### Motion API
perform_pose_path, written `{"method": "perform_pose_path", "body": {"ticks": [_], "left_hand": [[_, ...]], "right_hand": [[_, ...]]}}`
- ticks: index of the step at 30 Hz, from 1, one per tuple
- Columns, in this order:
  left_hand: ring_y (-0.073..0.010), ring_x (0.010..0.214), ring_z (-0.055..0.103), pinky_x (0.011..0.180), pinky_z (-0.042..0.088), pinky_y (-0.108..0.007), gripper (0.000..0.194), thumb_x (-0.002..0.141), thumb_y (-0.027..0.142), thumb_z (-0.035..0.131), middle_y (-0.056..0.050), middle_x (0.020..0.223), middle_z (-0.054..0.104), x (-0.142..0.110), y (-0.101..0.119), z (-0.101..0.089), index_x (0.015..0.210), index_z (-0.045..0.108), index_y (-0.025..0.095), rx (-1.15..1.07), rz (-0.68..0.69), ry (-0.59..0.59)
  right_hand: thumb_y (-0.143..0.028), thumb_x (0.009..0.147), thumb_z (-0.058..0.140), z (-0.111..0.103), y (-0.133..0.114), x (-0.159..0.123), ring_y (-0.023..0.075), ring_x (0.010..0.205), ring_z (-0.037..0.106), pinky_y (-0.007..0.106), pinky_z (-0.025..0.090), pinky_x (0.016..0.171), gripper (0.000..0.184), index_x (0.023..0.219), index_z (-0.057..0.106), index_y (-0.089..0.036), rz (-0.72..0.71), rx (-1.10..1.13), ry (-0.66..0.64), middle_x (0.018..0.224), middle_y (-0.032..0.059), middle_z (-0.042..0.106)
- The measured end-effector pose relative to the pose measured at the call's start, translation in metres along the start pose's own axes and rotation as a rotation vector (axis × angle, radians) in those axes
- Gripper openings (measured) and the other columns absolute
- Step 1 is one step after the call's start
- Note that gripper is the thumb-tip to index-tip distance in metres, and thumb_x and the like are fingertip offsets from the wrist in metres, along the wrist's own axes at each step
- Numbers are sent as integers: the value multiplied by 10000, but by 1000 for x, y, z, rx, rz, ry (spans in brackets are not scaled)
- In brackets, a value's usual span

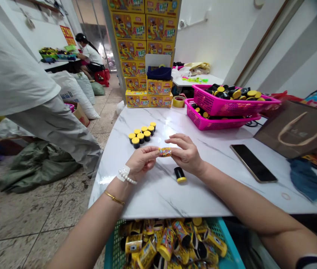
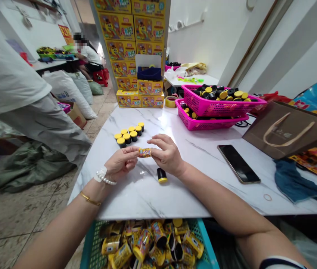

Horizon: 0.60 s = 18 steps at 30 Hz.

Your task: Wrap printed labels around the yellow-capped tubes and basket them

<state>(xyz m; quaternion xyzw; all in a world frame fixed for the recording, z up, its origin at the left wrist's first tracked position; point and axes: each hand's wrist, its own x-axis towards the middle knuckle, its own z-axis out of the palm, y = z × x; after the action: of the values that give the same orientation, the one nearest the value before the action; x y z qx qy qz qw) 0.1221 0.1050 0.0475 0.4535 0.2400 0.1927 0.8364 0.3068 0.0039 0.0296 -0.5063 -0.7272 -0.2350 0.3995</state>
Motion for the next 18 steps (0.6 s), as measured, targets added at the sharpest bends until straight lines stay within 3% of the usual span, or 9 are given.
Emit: {"method": "perform_pose_path", "body": {"ticks": [6, 10, 13, 16, 18], "left_hand": [[-4, 382, 303, 371, 119, -174, 410, 554, 352, 926, 46, 510, 505, 4, -5, -3, 778, 710, 85, 84, -5, 49], [-11, 368, 314, 359, 122, -177, 423, 573, 415, 906, 45, 505, 519, 4, -4, -4, 726, 661, 107, 32, 49, 63], [-18, 341, 323, 339, 146, -196, 423, 599, 461, 882, 13, 557, 605, 5, -6, -5, 716, 650, 128, 127, 135, 68], [-29, 359, 349, 345, 174, -203, 396, 625, 473, 859, -14, 582, 638, 6, -8, -5, 715, 694, 124, 292, 139, 5], [-35, 370, 350, 359, 185, -201, 389, 630, 476, 852, -10, 542, 612, 5, -8, -4, 715, 717, 121, 366, 84, -75]], "right_hand": [[-130, 856, 670, 6, -9, -2, 240, 1056, 661, 467, 486, 1029, 155, 901, 733, -264, -37, 22, -38, 997, -1, 782], [-185, 851, 696, 4, -13, 1, 253, 1058, 656, 475, 496, 997, 87, 868, 748, -252, 59, 170, -67, 950, 33, 775], [-281, 873, 685, -7, -15, 8, 252, 1080, 655, 466, 505, 993, 84, 871, 758, -239, 266, 479, -114, 1042, 75, 752], [-324, 903, 648, -15, -15, 13, 223, 1084, 662, 422, 523, 966, 161, 988, 737, -221, 615, 809, -148, 1149, 88, 724], [-342, 858, 701, -16, -14, 14, 203, 983, 688, 379, 558, 874, 253, 1066, 707, -198, 798, 1021, -289, 1093, 85, 735]]}}
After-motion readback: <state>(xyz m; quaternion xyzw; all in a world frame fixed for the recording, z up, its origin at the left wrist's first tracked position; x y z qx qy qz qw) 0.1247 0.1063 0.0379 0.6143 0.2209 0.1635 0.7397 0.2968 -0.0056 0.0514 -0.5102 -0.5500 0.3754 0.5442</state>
